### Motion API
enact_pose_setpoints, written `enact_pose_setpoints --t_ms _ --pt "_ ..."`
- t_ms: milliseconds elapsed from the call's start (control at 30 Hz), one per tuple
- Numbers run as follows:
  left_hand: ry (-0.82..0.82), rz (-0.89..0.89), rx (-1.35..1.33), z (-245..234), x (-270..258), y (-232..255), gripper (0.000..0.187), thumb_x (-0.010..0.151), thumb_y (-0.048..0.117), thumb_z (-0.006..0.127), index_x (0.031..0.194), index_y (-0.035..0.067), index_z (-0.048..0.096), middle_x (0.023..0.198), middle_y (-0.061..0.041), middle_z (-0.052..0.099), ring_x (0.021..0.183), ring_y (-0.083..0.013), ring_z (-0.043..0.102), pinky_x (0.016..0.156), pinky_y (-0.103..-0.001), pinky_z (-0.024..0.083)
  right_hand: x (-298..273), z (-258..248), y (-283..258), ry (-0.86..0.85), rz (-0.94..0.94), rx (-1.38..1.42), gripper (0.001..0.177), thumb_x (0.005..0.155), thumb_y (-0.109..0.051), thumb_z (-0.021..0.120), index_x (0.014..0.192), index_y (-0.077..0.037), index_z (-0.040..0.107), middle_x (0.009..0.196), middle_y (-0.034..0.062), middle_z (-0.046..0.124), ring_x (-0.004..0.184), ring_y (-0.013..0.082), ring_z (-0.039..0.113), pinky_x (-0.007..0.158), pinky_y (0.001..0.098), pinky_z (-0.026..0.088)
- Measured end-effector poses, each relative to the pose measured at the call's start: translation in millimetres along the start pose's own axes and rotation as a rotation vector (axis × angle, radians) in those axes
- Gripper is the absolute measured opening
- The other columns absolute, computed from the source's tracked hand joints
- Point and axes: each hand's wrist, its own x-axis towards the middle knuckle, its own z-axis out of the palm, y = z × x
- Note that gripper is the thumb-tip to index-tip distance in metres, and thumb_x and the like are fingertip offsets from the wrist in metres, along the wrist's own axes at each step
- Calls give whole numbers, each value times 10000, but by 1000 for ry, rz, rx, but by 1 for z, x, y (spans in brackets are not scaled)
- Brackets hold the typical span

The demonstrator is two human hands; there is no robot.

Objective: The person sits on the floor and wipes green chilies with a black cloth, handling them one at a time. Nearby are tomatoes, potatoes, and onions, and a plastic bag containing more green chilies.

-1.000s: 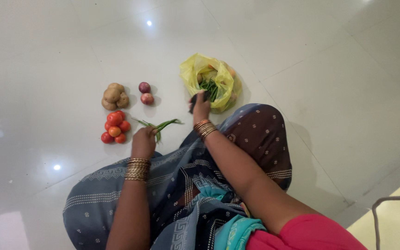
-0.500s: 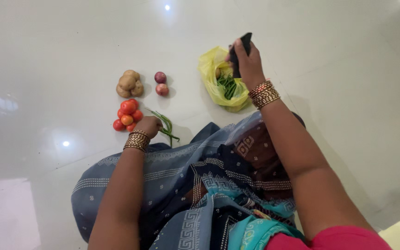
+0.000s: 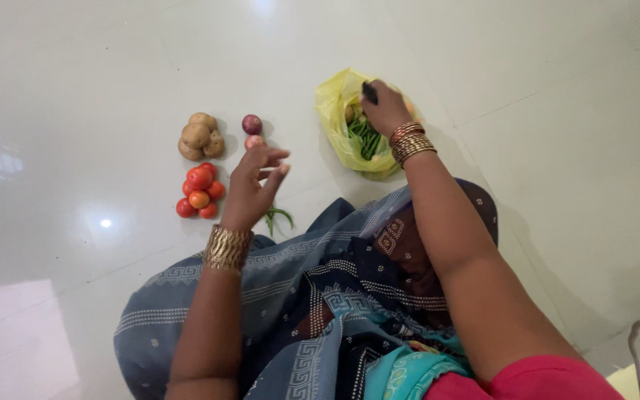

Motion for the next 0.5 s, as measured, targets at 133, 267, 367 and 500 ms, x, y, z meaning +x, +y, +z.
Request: enact_pose_setpoints --t_ms 133,267,367,500 --pt "-117 616 82 -45 -57 129 318 945 160 664 1226 12 652 1222 -121 673 1100 -284 662 981 -387 535 5 26 20 -171 52 -161 272 946 -219 687 1183 -87 663 1083 212 713 1025 368 686 898 444 540" --pt "-331 951 39 -81 -114 192 306 953 168 656 1217 13 653 1217 -124 675 1101 -289 664 979 -390 535 11 53 47 -299 113 -308 322 924 -177 713 1231 -88 680 1143 205 712 1082 351 680 959 429 533" --pt "-444 889 -11 -79 -121 155 297 959 174 651 1209 13 654 1214 -127 676 1102 -294 666 977 -392 536 12 63 65 -315 148 -333 328 921 -169 725 1232 -76 680 1177 203 703 1106 350 672 975 425 524" --pt "-421 631 40 -56 -120 65 287 968 182 643 1199 14 655 1210 -130 677 1103 -299 669 975 -394 537 20 55 86 -175 218 -354 372 883 -63 710 1251 -41 662 1199 227 695 1128 362 668 967 423 534"
